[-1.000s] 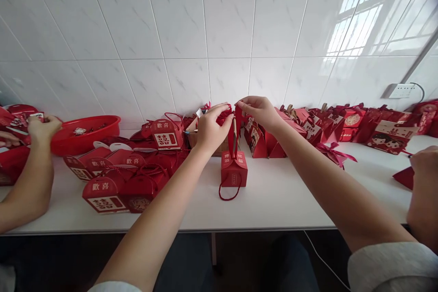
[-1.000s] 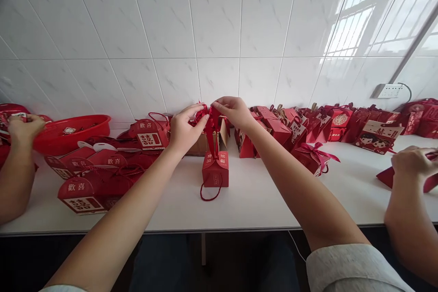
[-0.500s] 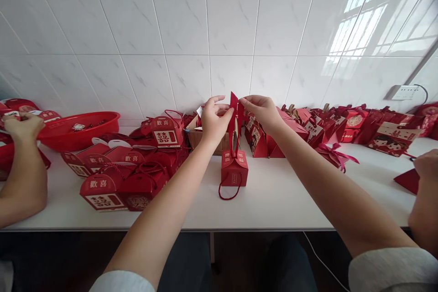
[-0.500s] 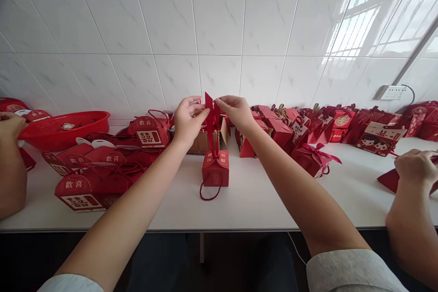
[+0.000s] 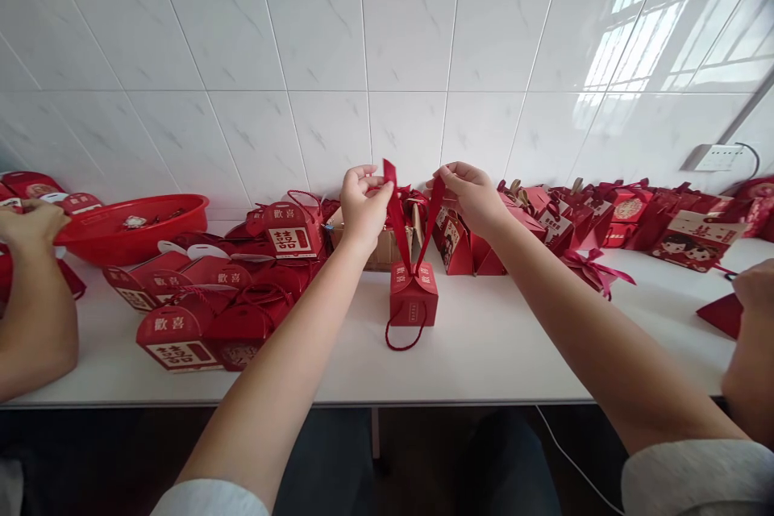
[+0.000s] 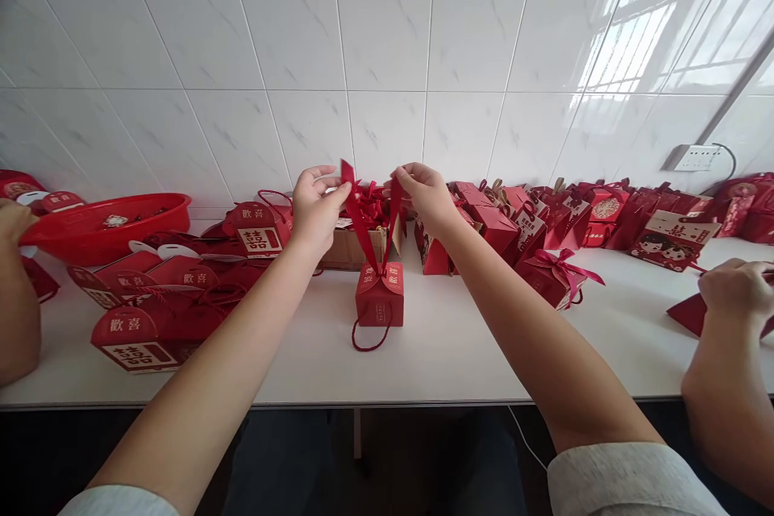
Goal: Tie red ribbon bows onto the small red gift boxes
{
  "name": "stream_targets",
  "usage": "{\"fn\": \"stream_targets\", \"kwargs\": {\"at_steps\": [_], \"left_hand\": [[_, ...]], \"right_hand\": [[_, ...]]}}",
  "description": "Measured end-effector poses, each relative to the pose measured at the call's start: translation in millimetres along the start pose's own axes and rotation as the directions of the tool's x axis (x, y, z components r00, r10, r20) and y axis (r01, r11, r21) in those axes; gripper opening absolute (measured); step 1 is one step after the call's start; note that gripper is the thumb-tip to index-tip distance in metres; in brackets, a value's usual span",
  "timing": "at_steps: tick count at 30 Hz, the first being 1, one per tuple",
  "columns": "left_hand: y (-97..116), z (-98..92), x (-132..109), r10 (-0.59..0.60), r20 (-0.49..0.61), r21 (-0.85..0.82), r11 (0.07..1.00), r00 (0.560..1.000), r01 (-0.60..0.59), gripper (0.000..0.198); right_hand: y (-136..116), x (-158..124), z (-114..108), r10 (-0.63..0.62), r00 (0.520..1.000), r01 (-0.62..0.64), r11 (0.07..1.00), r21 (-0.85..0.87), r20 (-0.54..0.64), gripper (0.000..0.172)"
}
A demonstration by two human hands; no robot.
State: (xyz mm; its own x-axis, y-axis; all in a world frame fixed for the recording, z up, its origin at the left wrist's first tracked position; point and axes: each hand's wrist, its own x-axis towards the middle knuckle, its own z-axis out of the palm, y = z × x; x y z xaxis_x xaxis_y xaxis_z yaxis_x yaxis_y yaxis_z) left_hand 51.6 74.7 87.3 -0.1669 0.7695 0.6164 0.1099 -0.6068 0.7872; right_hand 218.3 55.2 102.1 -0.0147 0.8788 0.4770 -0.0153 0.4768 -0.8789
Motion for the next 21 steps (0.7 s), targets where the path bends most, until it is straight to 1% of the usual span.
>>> {"fn": "stream_targets", "kwargs": {"at_steps": [1,2,3,4,5,6,7,8,9,10,11,12,14,17,21], "left_hand": [[-4.0,-3.8,-0.6,0.035,-0.047,0.099,0.995,0.998,-0.03,0.037],[-8.5,-8.1,-2.6,0.106,-0.092,0.222,0.971,0.99,-0.084,0.045],[-13.3,-12.6,-6.2,0.207,-0.11,0.353,0.922,0.972,-0.157,0.053],[-18.5,-17.0,-11.1,0.286,-0.064,0.455,0.861,0.956,-0.227,0.055],[-24.1,-20.9,-17.1,0.31,0.04,0.506,0.814,0.95,-0.287,0.051],[-30.1,-24.2,-23.8,0.278,0.197,0.504,0.794,0.94,-0.341,0.042],[-36.5,-26.7,-30.6,0.205,0.37,0.468,0.802,0.906,-0.372,0.033],[-43.1,-28.5,-37.2,0.157,0.465,0.442,0.812,0.871,-0.382,0.026],[-49.7,-29.4,-43.0,0.117,0.536,0.42,0.822,0.836,-0.385,0.021],[-56.1,-29.6,-47.7,0.08,0.592,0.402,0.833,0.802,-0.38,0.016],[-61.8,-29.3,-51.1,0.049,0.635,0.388,0.842,0.771,-0.374,0.013],[-66.8,-28.6,-53.2,0.023,0.67,0.378,0.85,0.742,-0.367,0.012],[-73.4,-26.9,-53.9,-0.016,0.717,0.363,0.862,0.697,-0.353,0.011],[-76.0,-25.6,-50.0,-0.052,0.757,0.351,0.873,0.651,-0.339,0.011],[-76.2,-26.2,-45.2,-0.095,0.791,0.356,0.875,0.604,-0.328,0.016]], "right_hand": [[2.5,-0.3,-3.1,0.035,0.999,-0.035,0.999,-0.005,-0.003,0.021],[5.4,-1.2,-6.7,0.062,0.998,-0.062,0.998,-0.028,-0.007,0.023],[8.5,-2.7,-10.7,0.081,0.997,-0.081,0.995,-0.062,-0.013,0.025],[11.9,-4.9,-15.0,0.096,0.995,-0.097,0.991,-0.089,-0.018,0.027],[15.6,-7.9,-19.3,0.098,0.995,-0.099,0.987,-0.126,-0.013,0.03],[19.7,-11.7,-23.4,0.086,0.996,-0.082,0.978,-0.191,0.012,0.031],[24.2,-16.0,-26.9,0.067,0.996,-0.045,0.954,-0.295,0.063,0.032],[29.2,-20.9,-29.6,0.05,0.989,0.013,0.908,-0.419,0.139,0.031],[34.7,-26.0,-31.3,0.046,0.97,0.093,0.834,-0.543,0.237,0.031],[40.7,-31.1,-31.8,0.062,0.94,0.179,0.749,-0.638,0.336,0.029],[47.1,-36.1,-31.1,0.09,0.905,0.251,0.677,-0.692,0.416,0.028],[53.6,-40.8,-29.3,0.119,0.874,0.3,0.632,-0.715,0.472,0.025],[66.4,-48.2,-23.6,0.149,0.844,0.338,0.6,-0.725,0.516,0.019],[80.8,-53.4,-14.2,0.158,0.84,0.348,0.578,-0.738,0.52,0.018],[88.3,-52.7,-5.9,0.15,0.85,0.36,0.533,-0.766,0.504,0.019]]}}
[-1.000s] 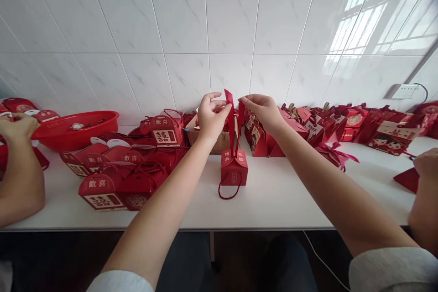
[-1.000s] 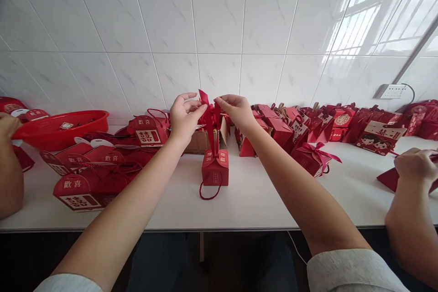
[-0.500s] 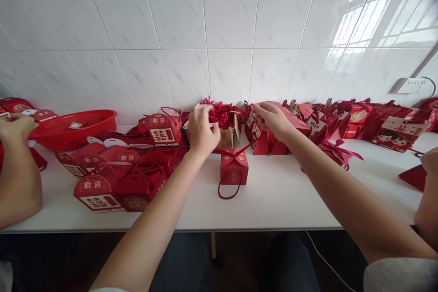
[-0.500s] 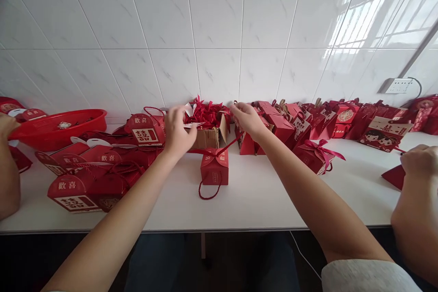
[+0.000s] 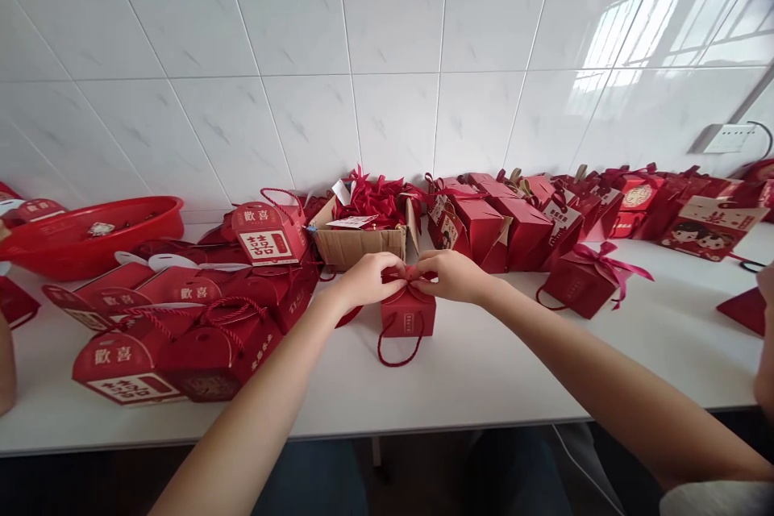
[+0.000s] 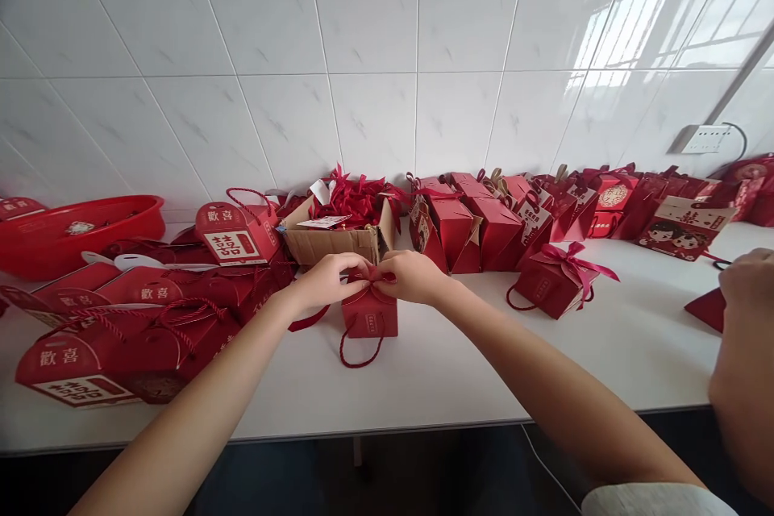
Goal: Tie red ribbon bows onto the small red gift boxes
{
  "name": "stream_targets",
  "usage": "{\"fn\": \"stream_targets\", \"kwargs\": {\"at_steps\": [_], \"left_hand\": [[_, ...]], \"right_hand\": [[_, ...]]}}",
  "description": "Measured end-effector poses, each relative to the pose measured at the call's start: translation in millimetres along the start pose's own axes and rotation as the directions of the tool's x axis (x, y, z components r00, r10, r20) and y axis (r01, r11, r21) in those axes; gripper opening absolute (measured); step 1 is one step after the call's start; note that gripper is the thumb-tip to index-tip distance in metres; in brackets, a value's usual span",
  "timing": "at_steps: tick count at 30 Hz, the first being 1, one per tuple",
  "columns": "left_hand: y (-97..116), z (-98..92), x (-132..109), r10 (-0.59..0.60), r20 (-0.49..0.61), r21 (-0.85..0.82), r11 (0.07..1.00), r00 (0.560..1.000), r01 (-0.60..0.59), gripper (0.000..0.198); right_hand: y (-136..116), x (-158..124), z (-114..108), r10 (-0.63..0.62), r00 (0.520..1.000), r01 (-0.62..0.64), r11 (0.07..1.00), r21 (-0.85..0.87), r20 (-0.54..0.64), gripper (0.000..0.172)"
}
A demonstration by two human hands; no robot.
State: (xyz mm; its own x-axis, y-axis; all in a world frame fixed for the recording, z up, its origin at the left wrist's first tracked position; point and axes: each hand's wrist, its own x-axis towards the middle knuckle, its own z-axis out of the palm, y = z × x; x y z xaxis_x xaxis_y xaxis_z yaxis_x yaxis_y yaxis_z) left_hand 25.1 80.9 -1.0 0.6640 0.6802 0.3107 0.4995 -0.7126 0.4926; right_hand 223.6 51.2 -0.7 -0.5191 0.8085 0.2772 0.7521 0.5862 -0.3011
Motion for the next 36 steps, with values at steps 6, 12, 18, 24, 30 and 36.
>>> {"fn": "stream_targets", "kwargs": {"at_steps": [6,12,18,24,30,36], "left_hand": [[-6.9,2.7,4.8,-0.026,0.038,0.036,0.999,0.999,0.025,0.014],[-6.2,4.4,8.8,-0.06,0.011,0.042,0.997,0.998,0.059,0.016],[-6.5,8.2,7.2,-0.067,-0.033,0.003,0.998,0.997,0.067,0.015],[-2.3,11.2,0.9,-0.053,-0.094,-0.053,0.997,0.994,0.048,0.019],[2.5,19.6,2.0,-0.039,-0.138,-0.142,0.99,0.99,0.019,0.02],[0.3,29.4,5.1,-0.052,-0.172,-0.192,0.981,0.984,0.019,0.018]], "right_hand": [[-2.0,7.0,6.1,0.004,1.0,-0.004,0.995,-0.101,0.0,0.019],[-3.3,10.4,10.3,0.05,0.998,-0.056,0.984,-0.169,-0.039,0.017],[-4.9,9.1,14.4,0.1,0.992,-0.112,0.981,-0.16,-0.081,0.017],[3.7,5.2,8.8,0.005,0.998,-0.008,0.998,-0.056,-0.069,0.014],[8.3,2.4,-5.5,-0.077,0.996,0.076,0.997,-0.024,-0.055,0.013],[8.0,3.1,-20.8,-0.095,0.989,0.09,0.995,-0.045,-0.113,0.017]]}}
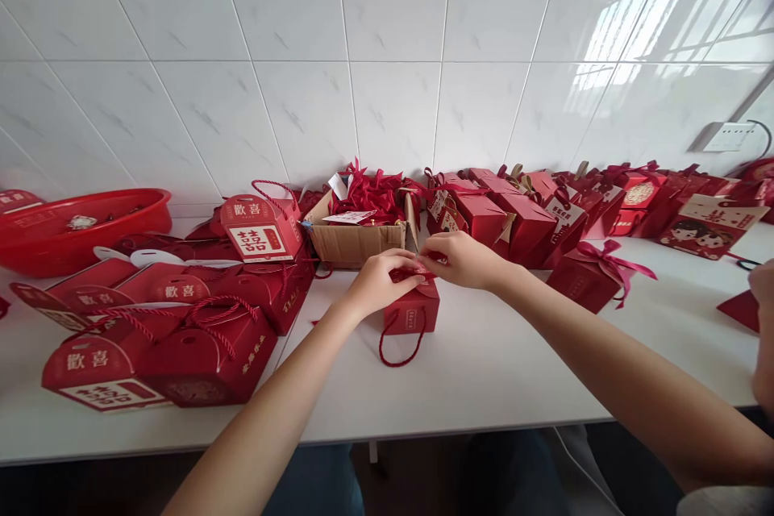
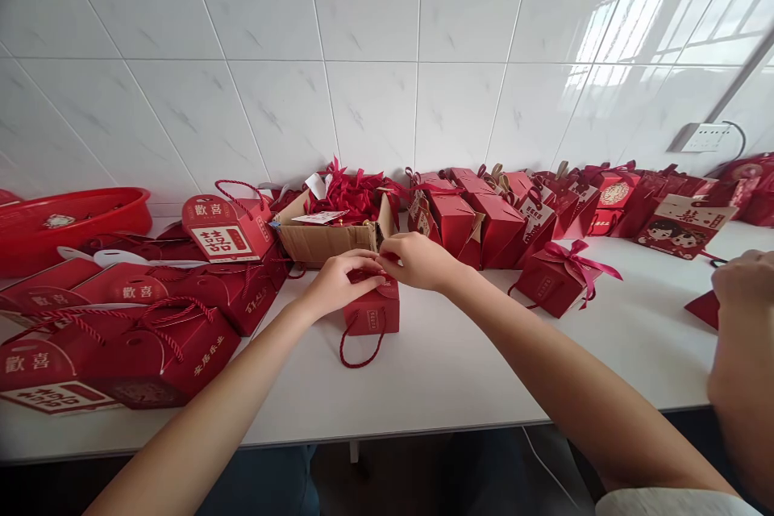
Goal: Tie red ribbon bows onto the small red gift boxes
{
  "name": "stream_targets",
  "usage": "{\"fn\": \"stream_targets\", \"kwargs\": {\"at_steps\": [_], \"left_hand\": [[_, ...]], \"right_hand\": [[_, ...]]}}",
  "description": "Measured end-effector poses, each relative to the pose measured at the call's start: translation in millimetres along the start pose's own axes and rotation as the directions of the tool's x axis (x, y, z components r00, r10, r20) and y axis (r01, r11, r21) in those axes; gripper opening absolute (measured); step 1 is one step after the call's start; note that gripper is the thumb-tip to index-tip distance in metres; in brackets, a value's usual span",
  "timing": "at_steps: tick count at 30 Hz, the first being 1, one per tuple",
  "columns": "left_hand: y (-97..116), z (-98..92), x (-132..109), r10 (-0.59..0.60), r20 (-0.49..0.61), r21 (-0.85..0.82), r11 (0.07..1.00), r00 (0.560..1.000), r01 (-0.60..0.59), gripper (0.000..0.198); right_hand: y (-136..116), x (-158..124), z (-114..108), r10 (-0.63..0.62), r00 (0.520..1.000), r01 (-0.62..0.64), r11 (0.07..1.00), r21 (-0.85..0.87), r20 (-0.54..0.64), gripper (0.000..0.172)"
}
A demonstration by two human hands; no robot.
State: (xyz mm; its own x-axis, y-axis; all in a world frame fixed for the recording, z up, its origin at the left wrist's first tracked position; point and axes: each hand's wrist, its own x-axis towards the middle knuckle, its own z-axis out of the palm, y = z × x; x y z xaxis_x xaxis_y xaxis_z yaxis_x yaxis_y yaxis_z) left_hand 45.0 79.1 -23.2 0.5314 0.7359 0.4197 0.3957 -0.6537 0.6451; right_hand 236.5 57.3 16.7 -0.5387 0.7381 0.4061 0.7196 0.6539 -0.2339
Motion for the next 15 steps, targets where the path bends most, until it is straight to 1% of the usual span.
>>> {"fn": "stream_targets", "kwargs": {"at_steps": [3,6,8,11,15], "left_hand": [[-1.1,2.5,-2.7,-0.028,-0.008,-0.015,1.0,1.0,0.028,0.02],[-2.1,3.9,-5.2,-0.042,-0.013,-0.026,0.999,0.999,0.042,0.026],[-3.6,4.8,-5.8,-0.049,-0.026,-0.024,0.999,0.998,0.048,0.028],[-6.2,6.1,-5.6,-0.056,-0.04,-0.016,0.998,0.998,0.056,0.029],[-6.1,6.2,-6.0,-0.057,-0.042,-0.01,0.998,0.998,0.056,0.029]], "right_hand": [[0.5,0.3,-8.0,0.005,0.996,-0.008,1.0,-0.028,-0.092,0.018],[0.5,-0.3,-16.7,-0.007,0.98,-0.007,0.998,-0.07,-0.198,0.02],[0.5,-1.0,-21.6,-0.015,0.972,-0.009,0.995,-0.103,-0.233,0.02],[1.9,-3.1,-25.0,-0.01,0.971,-0.031,0.985,-0.171,-0.237,0.02],[7.3,-9.3,-21.2,0.014,0.985,-0.063,0.958,-0.281,-0.172,0.022]]}}
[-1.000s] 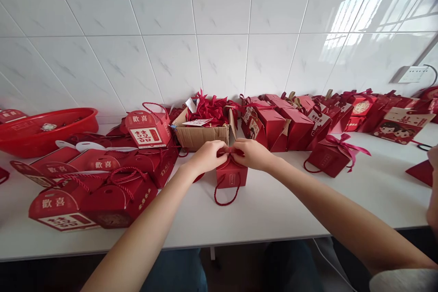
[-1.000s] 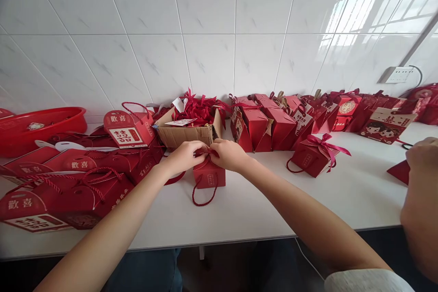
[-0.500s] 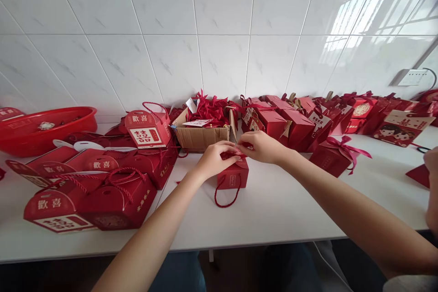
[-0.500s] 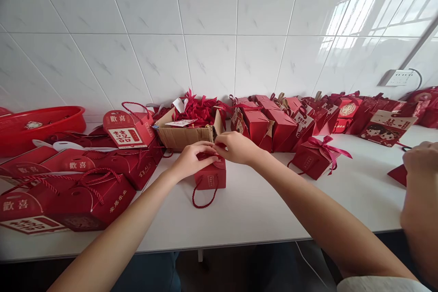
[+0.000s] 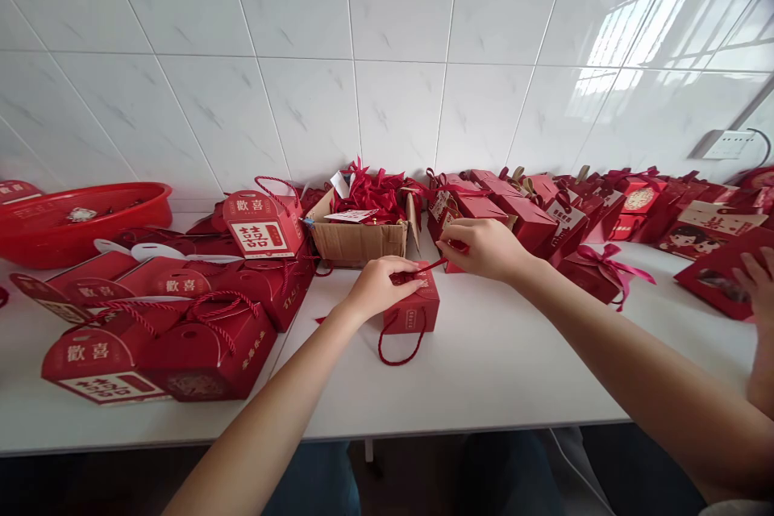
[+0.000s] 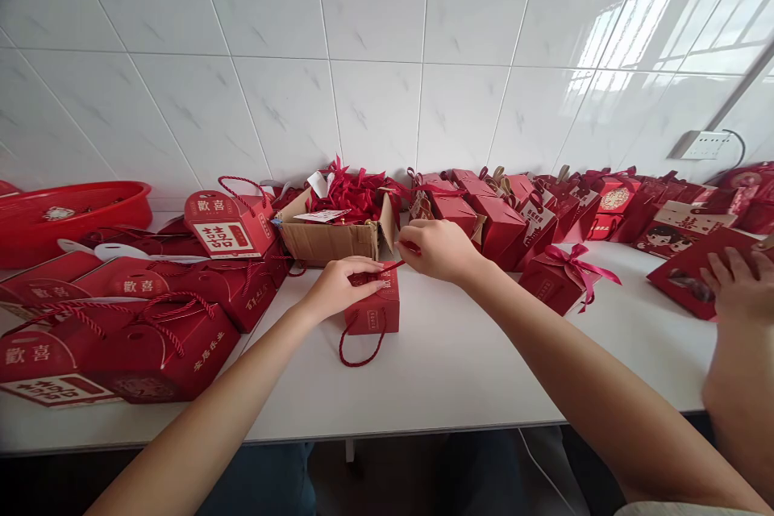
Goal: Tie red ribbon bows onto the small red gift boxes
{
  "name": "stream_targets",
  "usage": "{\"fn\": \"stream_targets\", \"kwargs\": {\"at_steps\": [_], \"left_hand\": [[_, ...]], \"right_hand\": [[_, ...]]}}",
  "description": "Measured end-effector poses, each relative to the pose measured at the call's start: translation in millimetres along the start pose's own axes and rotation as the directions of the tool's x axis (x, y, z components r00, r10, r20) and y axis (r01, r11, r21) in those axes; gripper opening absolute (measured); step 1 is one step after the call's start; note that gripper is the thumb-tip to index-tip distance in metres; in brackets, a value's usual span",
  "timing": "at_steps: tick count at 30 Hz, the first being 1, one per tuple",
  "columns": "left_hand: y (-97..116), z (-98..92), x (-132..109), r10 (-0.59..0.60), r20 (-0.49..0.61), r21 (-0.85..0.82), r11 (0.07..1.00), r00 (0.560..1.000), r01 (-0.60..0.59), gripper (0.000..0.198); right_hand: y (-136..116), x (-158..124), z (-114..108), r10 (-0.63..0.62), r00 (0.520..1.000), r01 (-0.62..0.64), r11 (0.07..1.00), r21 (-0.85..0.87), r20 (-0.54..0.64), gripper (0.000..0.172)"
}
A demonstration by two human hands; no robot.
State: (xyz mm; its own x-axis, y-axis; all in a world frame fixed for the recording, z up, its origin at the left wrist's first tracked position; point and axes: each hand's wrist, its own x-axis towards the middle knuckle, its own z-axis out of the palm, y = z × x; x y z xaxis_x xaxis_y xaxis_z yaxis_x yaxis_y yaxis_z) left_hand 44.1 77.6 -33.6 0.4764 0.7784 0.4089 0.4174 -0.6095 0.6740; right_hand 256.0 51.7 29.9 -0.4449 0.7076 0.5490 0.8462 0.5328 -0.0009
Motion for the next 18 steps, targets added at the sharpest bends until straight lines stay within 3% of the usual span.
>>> {"fn": "stream_targets", "kwargs": {"at_steps": [14,18], "left_hand": [[2.5,-1.4,-2.8,-0.026,0.007,-0.005,1.0,1.0,0.026,0.021],[-3.8,0.0,-4.7,-0.069,-0.098,-0.023,0.997,0.993,0.067,0.03]], "right_hand": [[8.5,-44.4,30.9,0.129,0.978,-0.134,0.991,0.018,0.162,0.025],[5.2,-45.8,38.0,0.132,0.972,-0.139,0.99,0.025,0.193,0.029]]}}
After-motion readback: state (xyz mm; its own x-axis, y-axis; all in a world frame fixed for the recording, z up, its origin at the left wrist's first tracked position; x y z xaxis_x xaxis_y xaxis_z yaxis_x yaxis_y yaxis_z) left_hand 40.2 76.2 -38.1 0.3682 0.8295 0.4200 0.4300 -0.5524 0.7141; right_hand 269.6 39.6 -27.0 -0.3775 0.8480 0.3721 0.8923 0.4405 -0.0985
